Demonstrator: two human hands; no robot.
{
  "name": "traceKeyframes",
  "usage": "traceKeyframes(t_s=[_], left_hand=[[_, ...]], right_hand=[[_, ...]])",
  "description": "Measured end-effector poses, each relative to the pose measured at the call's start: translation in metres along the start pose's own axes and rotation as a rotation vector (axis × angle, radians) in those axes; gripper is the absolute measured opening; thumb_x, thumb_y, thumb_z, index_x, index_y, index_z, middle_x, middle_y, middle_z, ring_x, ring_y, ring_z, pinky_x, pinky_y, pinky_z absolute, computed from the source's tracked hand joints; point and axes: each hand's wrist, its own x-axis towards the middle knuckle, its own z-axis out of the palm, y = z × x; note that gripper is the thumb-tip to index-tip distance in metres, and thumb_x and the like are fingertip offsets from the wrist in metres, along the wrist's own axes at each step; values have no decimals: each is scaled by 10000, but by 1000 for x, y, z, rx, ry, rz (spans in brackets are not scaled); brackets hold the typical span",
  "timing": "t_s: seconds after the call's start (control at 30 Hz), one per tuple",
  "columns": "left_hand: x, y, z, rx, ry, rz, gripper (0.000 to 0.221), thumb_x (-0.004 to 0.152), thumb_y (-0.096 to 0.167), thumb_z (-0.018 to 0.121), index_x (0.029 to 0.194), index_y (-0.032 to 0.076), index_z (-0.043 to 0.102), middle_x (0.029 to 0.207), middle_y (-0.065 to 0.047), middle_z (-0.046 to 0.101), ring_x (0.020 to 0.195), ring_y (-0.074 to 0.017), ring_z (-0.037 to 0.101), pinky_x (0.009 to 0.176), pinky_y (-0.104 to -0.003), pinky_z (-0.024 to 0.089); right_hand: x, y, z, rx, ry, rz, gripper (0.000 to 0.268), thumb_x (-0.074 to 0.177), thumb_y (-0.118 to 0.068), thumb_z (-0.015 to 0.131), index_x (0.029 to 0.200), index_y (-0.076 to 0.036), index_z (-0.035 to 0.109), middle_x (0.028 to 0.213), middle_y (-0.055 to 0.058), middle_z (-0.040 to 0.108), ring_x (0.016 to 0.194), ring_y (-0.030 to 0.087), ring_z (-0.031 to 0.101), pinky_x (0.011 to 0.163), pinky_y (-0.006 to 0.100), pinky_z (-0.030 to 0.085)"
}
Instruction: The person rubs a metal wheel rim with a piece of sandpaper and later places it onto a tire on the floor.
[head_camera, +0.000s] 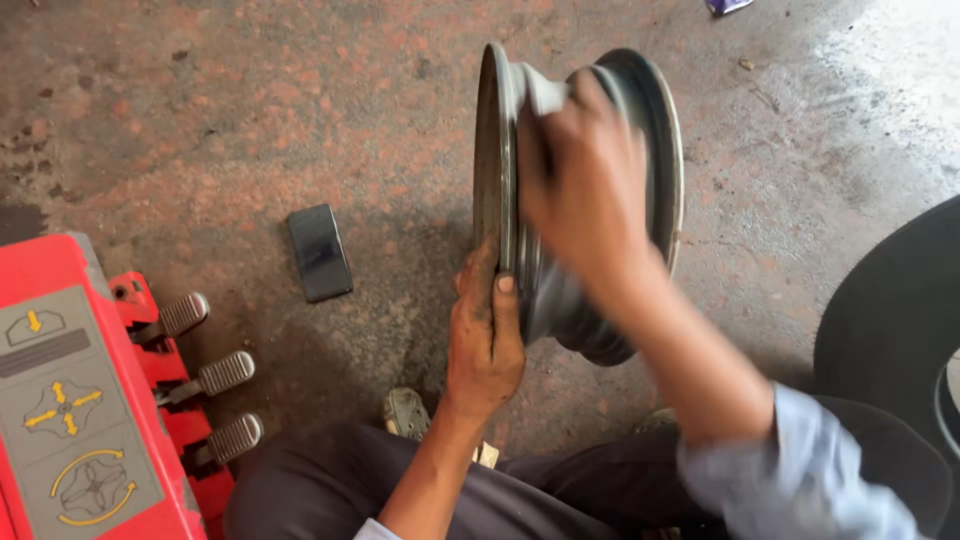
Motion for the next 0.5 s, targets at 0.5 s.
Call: traceKeyframes(t_s=[0.5], left_hand=[[54, 10, 4, -135, -39, -81, 597, 1139, 366, 324, 1566, -48, 369, 1598, -300, 395, 1491, -435, 368, 1197, -482, 300]], right_hand=[[-88, -48, -35, 275, -46, 136, 233, 941, 37, 668, 1171, 41, 701, 927, 130, 614, 675, 220, 686, 558, 329, 549]])
